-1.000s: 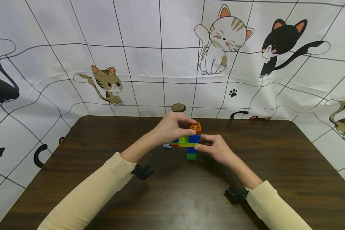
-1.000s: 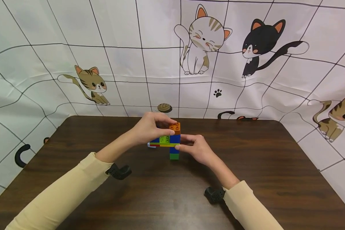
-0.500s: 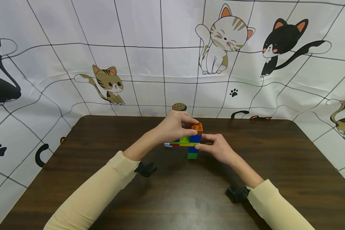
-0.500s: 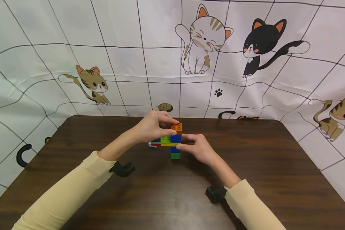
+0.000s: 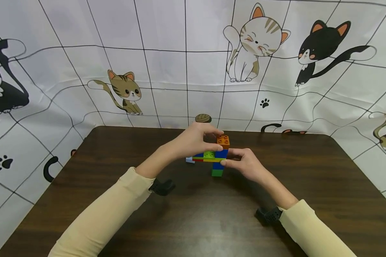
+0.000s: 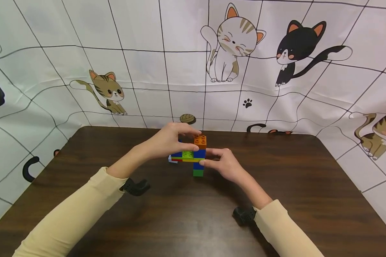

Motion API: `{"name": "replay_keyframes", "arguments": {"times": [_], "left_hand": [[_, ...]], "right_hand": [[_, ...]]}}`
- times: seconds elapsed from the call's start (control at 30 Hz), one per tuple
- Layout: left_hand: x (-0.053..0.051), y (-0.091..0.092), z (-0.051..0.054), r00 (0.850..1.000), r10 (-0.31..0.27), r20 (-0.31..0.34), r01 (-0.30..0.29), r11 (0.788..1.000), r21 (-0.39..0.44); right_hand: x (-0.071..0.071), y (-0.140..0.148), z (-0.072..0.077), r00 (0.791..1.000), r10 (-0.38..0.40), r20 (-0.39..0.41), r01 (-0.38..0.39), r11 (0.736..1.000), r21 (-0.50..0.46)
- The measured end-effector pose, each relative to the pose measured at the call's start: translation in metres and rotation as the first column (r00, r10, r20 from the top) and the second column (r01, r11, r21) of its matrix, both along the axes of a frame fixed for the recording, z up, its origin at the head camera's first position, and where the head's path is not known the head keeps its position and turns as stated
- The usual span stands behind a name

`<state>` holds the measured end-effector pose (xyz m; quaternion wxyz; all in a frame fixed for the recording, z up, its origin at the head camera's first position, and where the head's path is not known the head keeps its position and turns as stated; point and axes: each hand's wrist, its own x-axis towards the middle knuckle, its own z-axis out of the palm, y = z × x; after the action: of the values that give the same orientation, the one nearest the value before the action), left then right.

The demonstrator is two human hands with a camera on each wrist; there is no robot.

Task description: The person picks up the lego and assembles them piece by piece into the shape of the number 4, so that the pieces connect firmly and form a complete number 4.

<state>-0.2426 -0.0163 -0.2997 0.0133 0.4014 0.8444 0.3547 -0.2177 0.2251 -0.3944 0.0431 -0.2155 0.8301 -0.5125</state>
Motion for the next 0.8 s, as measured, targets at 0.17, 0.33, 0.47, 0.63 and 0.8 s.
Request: {"name": "replay_keyframes", "arguments": {"times": [0.17,0.33,0.47,0.63,0.8], "left_hand": [[-0.004,-0.029,-0.001,0.992,0.125,0.023,-0.127,0.984,0.127],[-0.021,-0.062,-0.025,0.966,0.222,0.133,-0.249,0.936,0.249],[-0.034,-0.077,-0.051,0.948,0.234,0.217,-0.285,0.927,0.243],[-0.045,-0.082,-0.078,0.936,0.234,0.263,-0.279,0.949,0.149],[-0.049,-0.075,-0.090,0.941,0.208,0.267,-0.228,0.973,0.046]], "right_hand": [[0.000,-0.002,0.006,1.000,-0.012,0.000,0.012,0.999,0.035],[0.004,-0.004,0.009,0.999,-0.035,0.017,0.034,0.997,0.074],[0.007,-0.009,0.010,0.999,-0.039,0.012,0.038,0.996,0.078],[0.007,-0.014,0.008,1.000,-0.031,0.004,0.031,0.997,0.065],[0.008,-0.012,0.008,0.999,-0.040,0.027,0.040,0.999,0.019]]}}
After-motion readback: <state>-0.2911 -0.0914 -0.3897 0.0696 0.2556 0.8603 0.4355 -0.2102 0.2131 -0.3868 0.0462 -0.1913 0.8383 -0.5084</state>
